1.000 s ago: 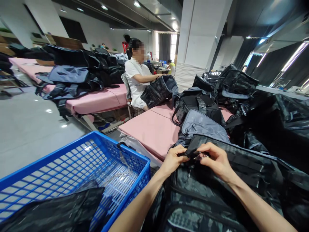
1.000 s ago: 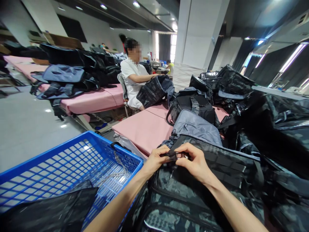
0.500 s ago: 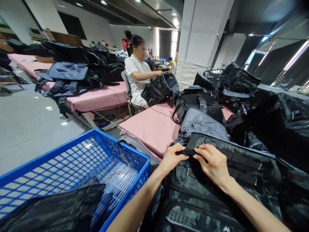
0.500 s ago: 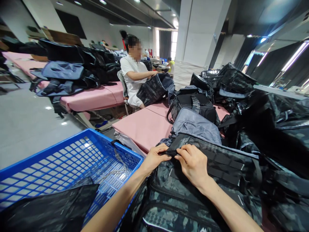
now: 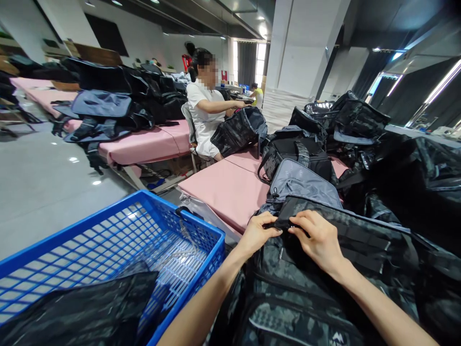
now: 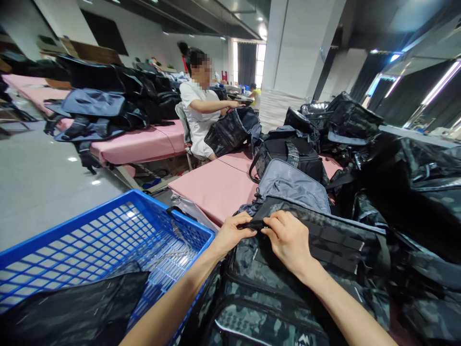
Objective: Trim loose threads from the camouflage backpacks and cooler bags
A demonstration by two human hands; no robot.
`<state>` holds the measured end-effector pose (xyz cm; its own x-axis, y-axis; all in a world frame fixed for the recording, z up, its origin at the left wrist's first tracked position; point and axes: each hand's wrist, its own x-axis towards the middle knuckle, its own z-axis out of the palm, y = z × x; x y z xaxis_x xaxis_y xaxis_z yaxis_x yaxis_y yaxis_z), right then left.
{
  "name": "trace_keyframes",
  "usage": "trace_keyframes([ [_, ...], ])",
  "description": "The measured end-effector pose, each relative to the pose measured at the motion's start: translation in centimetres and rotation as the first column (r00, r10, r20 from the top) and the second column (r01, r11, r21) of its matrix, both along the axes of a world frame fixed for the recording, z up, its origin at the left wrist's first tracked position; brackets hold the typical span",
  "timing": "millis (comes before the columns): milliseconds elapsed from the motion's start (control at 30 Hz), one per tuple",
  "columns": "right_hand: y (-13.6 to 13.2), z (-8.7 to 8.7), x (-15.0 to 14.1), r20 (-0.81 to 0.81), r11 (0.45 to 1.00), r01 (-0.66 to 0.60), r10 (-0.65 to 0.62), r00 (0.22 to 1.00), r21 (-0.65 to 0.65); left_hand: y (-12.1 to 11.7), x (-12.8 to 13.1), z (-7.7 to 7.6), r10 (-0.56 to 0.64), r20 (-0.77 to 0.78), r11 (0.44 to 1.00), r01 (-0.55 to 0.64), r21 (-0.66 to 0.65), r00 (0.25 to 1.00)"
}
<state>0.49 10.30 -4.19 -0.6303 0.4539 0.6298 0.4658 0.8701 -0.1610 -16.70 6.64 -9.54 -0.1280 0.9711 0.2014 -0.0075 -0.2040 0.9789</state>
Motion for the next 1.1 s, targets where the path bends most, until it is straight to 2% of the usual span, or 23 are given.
trace_keyframes([
  [67, -0.1, -0.1, 0.0, -0.003, 0.999, -0.007, 0.007, 1.000, -0.051, -0.1, -0.1, 0.0, -0.016, 0.040, 0.999, 0.018, -0.031, 0.999],
  [167, -0.1, -0.3, 0.2, -0.090, 0.978, -0.005, -0.014, 0.996, -0.209, -0.1, -0.2, -0.1, -0.057, 0.172, 0.992, 0.074, -0.098, 0.983],
  [233, -0.1, -0.4, 0.3, -0.103, 0.978, 0.019, -0.041, 0.994, -0.206, 0.0, -0.2, -0.3, -0.062, 0.233, 0.988, 0.093, -0.125, 0.970],
  [300, 0.0, -0.5, 0.1, -0.053, 0.990, 0.036, -0.044, 0.998, -0.136, 0.1, -0.1, -0.3, -0.056, 0.255, 0.987, 0.092, -0.131, 0.965],
  [367, 0.1, -0.4, -0.3, -0.014, 0.990, 0.055, -0.058, 0.998, -0.131, 0.1, 0.0, -0.4, -0.053, 0.251, 0.987, 0.088, -0.134, 0.967],
  [433, 0.1, -0.2, -0.7, -0.044, 0.978, 0.068, -0.078, 0.996, -0.198, 0.1, 0.0, -0.4, -0.052, 0.228, 0.987, 0.085, -0.137, 0.972],
  [500, 0.0, -0.1, -1.2, -0.065, 0.973, 0.029, -0.045, 0.997, -0.230, 0.1, -0.1, -0.4, -0.056, 0.196, 0.989, 0.081, -0.122, 0.979],
  [600, -0.3, -0.5, -2.0, 0.052, 0.995, -0.033, 0.037, 0.998, -0.089, -0.1, -0.3, -0.3, -0.094, 0.150, 0.994, 0.102, -0.046, 0.984],
  [700, -0.3, -1.4, -2.8, 0.108, 0.999, -0.033, 0.032, 0.994, 0.003, -0.3, -0.5, -0.2, -0.106, 0.079, 0.994, 0.106, 0.010, 0.991],
  [767, 0.1, -1.8, -3.1, 0.062, 0.998, -0.041, 0.044, 0.997, -0.052, -0.4, -0.5, -0.2, -0.104, 0.042, 0.994, 0.103, 0.027, 0.994],
  [833, 0.6, -1.8, -3.3, -0.049, 0.974, -0.052, 0.042, 0.998, -0.218, -0.4, -0.5, -0.3, -0.098, 0.043, 0.995, 0.097, 0.024, 0.994],
  [867, 1.0, -1.6, -3.3, -0.129, 0.934, -0.062, 0.017, 0.991, -0.351, -0.5, -0.5, -0.3, -0.091, 0.051, 0.996, 0.091, 0.014, 0.995],
  [900, 1.3, -1.3, -3.3, -0.219, 0.857, -0.086, -0.033, 0.975, -0.509, -0.5, -0.4, -0.4, -0.079, 0.051, 0.997, 0.079, 0.006, 0.996],
  [933, 1.7, -1.0, -3.2, -0.300, 0.735, -0.128, -0.106, 0.948, -0.666, -0.5, -0.4, -0.4, -0.062, 0.042, 0.998, 0.062, 0.005, 0.997],
  [967, 2.1, -0.7, -3.1, -0.358, 0.586, -0.187, -0.191, 0.914, -0.789, -0.5, -0.5, -0.4, -0.043, 0.026, 0.999, 0.042, 0.013, 0.999],
  [1000, 2.4, -0.4, -3.0, -0.393, 0.437, -0.252, -0.269, 0.879, -0.863, -0.4, -0.5, -0.3, -0.025, 0.006, 0.999, 0.025, 0.027, 1.000],
  [1033, 2.6, -0.2, -2.8, -0.413, 0.312, -0.315, -0.332, 0.848, -0.896, -0.3, -0.5, -0.1, -0.008, -0.009, 0.999, 0.008, 0.041, 1.000],
  [1067, 2.8, 0.0, -2.7, -0.426, 0.223, -0.366, -0.378, 0.822, -0.904, -0.2, -0.5, 0.1, 0.009, -0.016, 0.999, -0.008, 0.051, 1.000],
  [1100, 2.9, 0.1, -2.5, -0.437, 0.163, -0.406, -0.407, 0.802, -0.899, 0.0, -0.5, 0.4, 0.021, -0.020, 0.998, -0.019, 0.055, 1.000],
])
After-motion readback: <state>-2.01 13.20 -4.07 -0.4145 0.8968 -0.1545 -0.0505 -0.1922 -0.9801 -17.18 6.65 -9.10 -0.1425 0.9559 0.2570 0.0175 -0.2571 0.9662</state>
